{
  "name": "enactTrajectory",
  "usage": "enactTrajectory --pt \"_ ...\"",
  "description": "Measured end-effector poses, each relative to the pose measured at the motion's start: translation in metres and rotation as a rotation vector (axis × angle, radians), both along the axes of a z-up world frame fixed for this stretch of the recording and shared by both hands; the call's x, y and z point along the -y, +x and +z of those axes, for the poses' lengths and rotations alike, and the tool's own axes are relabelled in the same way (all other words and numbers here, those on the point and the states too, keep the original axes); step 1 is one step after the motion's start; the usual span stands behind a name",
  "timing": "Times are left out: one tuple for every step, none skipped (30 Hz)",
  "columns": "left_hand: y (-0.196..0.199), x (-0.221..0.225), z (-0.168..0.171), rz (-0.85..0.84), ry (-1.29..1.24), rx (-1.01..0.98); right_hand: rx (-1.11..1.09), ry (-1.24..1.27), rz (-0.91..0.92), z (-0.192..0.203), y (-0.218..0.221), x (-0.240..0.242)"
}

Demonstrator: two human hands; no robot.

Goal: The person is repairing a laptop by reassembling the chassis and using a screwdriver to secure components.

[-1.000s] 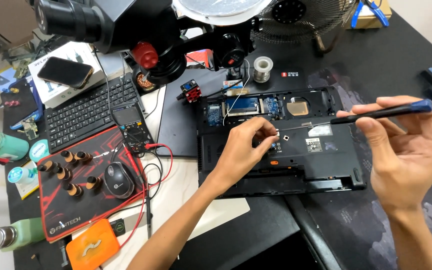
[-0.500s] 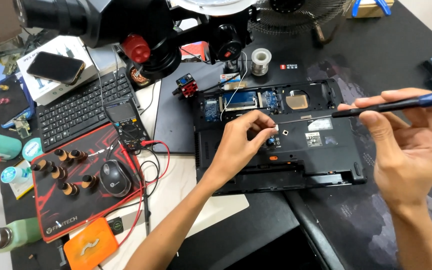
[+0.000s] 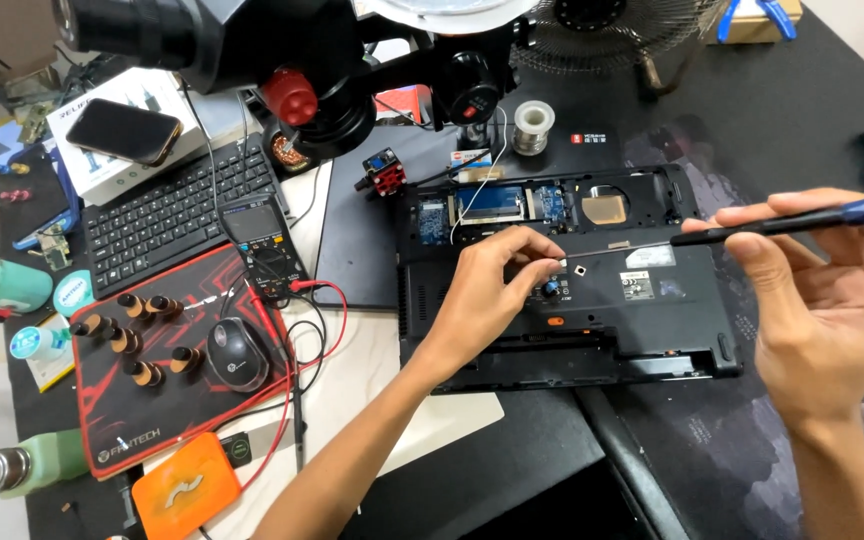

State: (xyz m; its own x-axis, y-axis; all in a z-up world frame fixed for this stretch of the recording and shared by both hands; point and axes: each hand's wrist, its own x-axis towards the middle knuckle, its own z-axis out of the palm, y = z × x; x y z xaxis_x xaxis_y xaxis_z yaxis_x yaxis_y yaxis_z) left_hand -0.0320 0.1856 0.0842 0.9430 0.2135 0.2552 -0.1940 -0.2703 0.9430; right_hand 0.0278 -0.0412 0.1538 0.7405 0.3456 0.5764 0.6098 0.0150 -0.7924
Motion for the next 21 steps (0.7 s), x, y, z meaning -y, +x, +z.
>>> enactTrajectory --pt "0.0 0.0 -0.001 0.0 0.003 0.002 0.005 -0.007 -0.002 0.0 0.001 0.0" --pt "0.0 0.0 -0.003 -0.001 0.004 0.002 0.005 -0.006 -0.002 -0.004 0.002 0.002" --pt "0.001 0.0 -0.005 -0.002 0.007 0.014 0.008 -0.006 -0.003 -0.007 0.004 0.004" --pt "0.001 0.0 -0.007 -0.004 0.009 0.026 0.011 -0.008 -0.006 -0.011 0.006 0.007" --pt "0.002 0.001 -0.007 -0.007 0.007 0.026 0.011 -0.009 -0.009 -0.016 0.009 0.01" --pt "0.002 0.001 -0.008 -0.01 0.015 0.032 0.0 0.009 0.006 -0.022 0.012 0.014" --pt "0.002 0.001 -0.008 -0.013 0.022 0.038 -0.011 0.027 0.021 -0.028 0.015 0.017" --pt "0.0 0.0 -0.001 -0.017 0.019 0.036 -0.013 0.024 0.018 -0.022 0.011 0.013" --pt "-0.003 -0.002 0.006 -0.042 0.067 0.071 -0.029 0.016 0.013 -0.016 0.007 0.009" --pt "-0.004 -0.004 0.013 -0.066 0.112 0.11 -0.04 0.005 0.007 -0.009 0.003 0.005" --pt "-0.005 -0.011 0.017 -0.069 0.107 0.111 -0.04 0.0 0.004 -0.009 0.003 0.003" --pt "-0.006 -0.021 0.02 -0.044 0.15 0.162 -0.036 -0.006 -0.006 -0.008 0.003 0.0" --pt "-0.007 -0.031 0.024 -0.02 0.194 0.213 -0.031 -0.012 -0.016 -0.007 0.004 -0.003" --pt "-0.002 -0.046 0.017 -0.013 0.19 0.213 -0.031 -0.017 -0.01 -0.01 0.008 -0.01" --pt "0.004 -0.062 0.01 0.12 0.187 0.218 -0.056 0.036 0.017 -0.013 0.013 -0.016" --pt "0.009 -0.078 0.004 0.25 0.186 0.223 -0.082 0.092 0.042 -0.016 0.016 -0.023" --pt "0.011 -0.089 -0.005 0.255 0.184 0.223 -0.082 0.09 0.046 -0.018 0.024 -0.035" --pt "0.014 -0.1 -0.013 0.322 0.184 0.187 -0.029 0.099 0.106 -0.021 0.032 -0.047" --pt "0.017 -0.112 -0.022 0.39 0.183 0.15 0.025 0.108 0.166 -0.023 0.041 -0.059" --pt "0.018 -0.116 -0.029 0.394 0.18 0.152 0.027 0.105 0.17 -0.017 0.04 -0.073" --pt "0.019 -0.122 -0.036 0.45 0.239 0.153 0.082 0.077 0.237 -0.011 0.038 -0.088"
